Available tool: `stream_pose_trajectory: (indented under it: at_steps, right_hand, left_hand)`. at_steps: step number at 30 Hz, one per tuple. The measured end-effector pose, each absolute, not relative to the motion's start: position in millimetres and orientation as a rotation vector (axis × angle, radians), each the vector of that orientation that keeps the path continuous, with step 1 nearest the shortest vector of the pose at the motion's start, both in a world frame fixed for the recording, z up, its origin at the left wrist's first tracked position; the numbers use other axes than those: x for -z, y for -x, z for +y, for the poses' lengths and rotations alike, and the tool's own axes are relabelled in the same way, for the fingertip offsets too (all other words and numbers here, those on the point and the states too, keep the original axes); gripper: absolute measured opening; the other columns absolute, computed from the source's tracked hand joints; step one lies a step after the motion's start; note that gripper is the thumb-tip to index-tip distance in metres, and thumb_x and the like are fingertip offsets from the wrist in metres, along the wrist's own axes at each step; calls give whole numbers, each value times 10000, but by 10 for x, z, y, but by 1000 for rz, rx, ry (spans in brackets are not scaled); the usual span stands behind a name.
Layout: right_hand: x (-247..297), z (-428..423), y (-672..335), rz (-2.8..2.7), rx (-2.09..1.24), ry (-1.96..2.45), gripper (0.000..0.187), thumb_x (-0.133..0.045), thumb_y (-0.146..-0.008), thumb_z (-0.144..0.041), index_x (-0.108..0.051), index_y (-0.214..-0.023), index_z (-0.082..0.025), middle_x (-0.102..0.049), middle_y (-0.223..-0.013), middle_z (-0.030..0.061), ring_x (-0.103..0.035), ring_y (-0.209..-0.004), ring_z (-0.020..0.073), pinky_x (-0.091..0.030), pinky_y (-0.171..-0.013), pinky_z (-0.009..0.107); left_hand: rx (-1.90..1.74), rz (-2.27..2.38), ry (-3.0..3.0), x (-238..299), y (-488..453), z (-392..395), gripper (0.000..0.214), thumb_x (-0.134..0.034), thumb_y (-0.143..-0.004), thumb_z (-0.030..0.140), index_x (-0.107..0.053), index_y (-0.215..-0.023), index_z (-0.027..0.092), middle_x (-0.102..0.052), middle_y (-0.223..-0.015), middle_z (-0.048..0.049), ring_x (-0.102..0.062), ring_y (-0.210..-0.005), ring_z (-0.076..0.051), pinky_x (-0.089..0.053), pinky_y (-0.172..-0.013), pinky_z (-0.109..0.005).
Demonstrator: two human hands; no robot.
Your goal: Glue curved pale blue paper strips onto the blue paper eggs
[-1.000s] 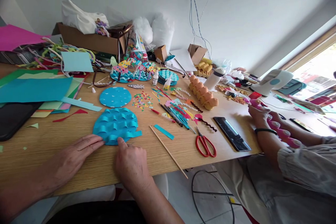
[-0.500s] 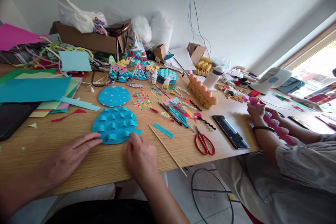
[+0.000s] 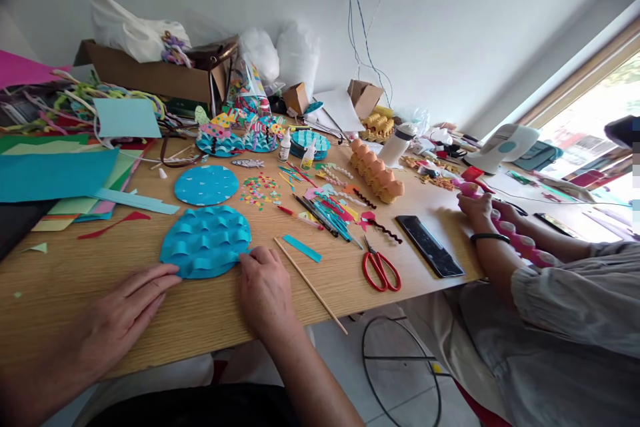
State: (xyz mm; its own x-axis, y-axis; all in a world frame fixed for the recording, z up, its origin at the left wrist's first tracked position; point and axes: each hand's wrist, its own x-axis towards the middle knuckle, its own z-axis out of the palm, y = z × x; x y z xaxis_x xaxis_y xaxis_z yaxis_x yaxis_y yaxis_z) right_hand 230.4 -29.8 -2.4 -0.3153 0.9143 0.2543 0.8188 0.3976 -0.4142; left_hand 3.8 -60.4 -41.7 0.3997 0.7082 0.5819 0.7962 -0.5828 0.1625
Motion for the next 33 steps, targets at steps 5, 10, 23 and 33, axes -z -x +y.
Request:
stream_pose_trajectory:
  at_steps: [5,10,23,33]
  right_hand:
    - [-6,-278,-2269,-2264,-286,1514,259,-454,-891,-158,-706,-875,-214,-636,-889,60,-567,-853,164,-444,-755,236]
    - [-25,-304,-2232,-2271,-282,1555,257,-449,-893,-164,-699,-888,-225,-632,-911,57,-559,-878,164,-432,-768,230]
    - [-39,-313,-2228,-2203,-382,1527,254,-461,-879,-132,-701,-933,-199,-640,-932,67,-571,-901,171,-432,-802,244]
    - [-36,-266,-2302,-2208,-428,1474,273,-443,-877,-103,-698,-932,-184,-646,-935,65,-588,-874,153,-440,-795,226]
  left_hand:
    - [855,-1300,2544,520,5,-581,334,-330,-889,110,-583,-1095,178,-616,-1131,-61,-560,-1067,-189,-432,-961,-310]
    - [754,-1302,2533,529,13,-589,383,-316,-869,74,-583,-1120,184,-628,-1124,-53,-554,-1077,-197,-433,-965,-335]
    - [696,-1292,2497,558,-2,-585,382,-294,-884,79,-589,-1111,164,-619,-1130,-65,-546,-1079,-206,-436,-956,-346]
    - [721,-1268,2513,538,19,-565,387,-306,-871,74,-594,-1105,183,-635,-1112,-48,-563,-1058,-187,-435,-959,-318]
